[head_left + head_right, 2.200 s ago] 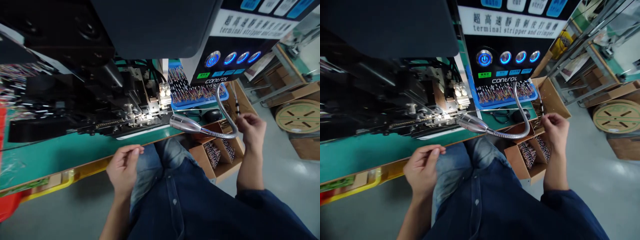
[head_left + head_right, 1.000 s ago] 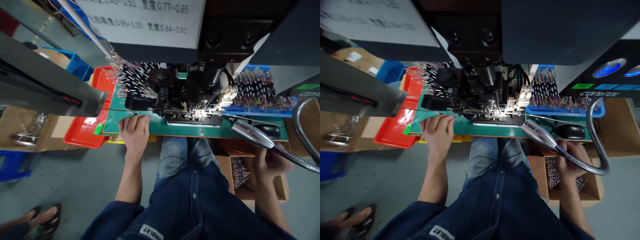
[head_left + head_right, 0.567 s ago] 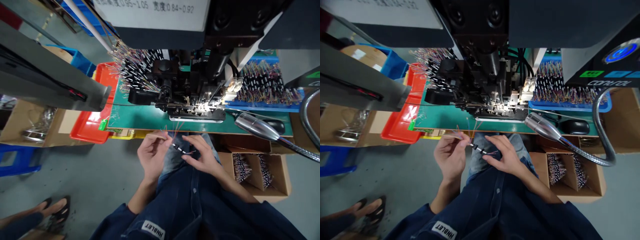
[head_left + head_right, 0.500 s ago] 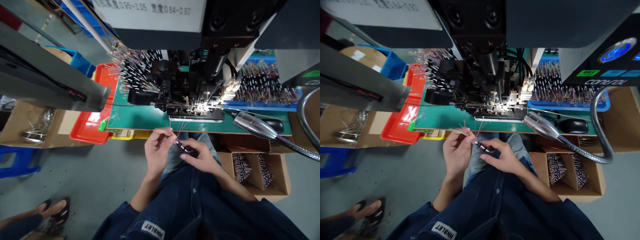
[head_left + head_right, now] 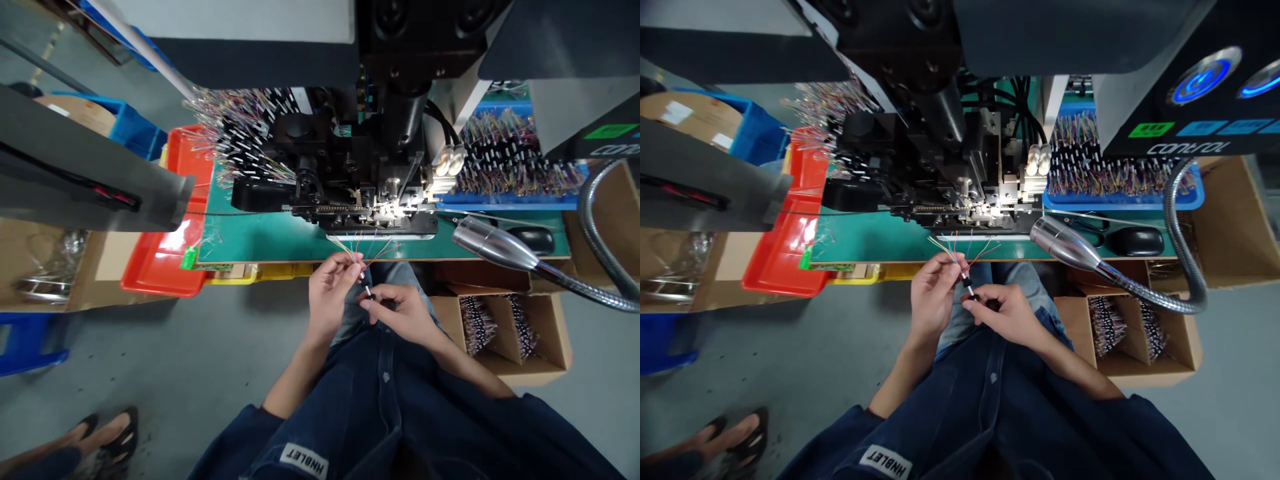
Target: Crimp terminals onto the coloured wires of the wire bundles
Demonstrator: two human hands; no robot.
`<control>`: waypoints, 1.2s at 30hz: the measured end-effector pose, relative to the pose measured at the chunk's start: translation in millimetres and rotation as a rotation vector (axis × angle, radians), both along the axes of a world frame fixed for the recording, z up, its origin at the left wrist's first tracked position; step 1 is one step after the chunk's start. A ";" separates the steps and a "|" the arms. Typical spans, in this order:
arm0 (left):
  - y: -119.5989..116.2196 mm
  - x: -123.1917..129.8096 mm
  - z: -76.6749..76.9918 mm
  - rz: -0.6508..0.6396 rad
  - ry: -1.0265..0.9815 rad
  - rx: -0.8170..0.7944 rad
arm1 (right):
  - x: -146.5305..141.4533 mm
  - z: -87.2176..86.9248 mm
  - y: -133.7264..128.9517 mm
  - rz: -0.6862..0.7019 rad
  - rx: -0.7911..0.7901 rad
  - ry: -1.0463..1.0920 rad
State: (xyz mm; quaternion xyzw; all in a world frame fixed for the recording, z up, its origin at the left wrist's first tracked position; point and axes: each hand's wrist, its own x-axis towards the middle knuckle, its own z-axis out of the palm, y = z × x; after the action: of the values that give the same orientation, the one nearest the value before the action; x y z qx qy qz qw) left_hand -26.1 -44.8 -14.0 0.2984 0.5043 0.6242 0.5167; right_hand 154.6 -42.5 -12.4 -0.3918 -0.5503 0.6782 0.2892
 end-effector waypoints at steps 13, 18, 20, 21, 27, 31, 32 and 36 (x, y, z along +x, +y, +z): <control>3.7 13.6 1.9 -0.004 -0.108 -0.001 | -2.1 -11.9 -2.6 -0.165 0.538 -0.163; 3.1 14.6 2.5 -0.038 -0.100 0.009 | -6.3 -21.4 -5.7 -0.289 0.798 -0.257; 3.6 12.1 3.8 -0.048 -0.092 0.002 | 1.4 -23.1 -1.4 -0.256 0.767 -0.200; 3.7 10.1 4.6 -0.060 -0.090 -0.001 | 8.0 -23.6 2.9 -0.194 0.711 -0.129; 2.2 0.3 14.1 -0.200 -0.095 -0.011 | 42.7 -16.6 40.7 -0.038 0.170 0.236; 1.2 3.8 26.4 -0.275 -0.011 -0.054 | 30.3 3.3 50.5 -0.117 0.251 0.211; 0.8 4.7 29.5 -0.280 0.022 -0.062 | 26.0 8.0 51.2 -0.109 0.272 0.223; -1.4 4.0 36.1 -0.334 0.155 -0.055 | 17.7 17.4 53.3 -0.089 0.256 0.212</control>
State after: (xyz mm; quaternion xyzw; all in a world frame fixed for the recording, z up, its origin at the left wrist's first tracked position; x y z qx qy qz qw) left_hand -22.1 -46.2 22.0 0.4113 0.5028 0.4907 0.5807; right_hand 172.3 10.8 4.9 -0.3020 -0.5806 0.6268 0.4228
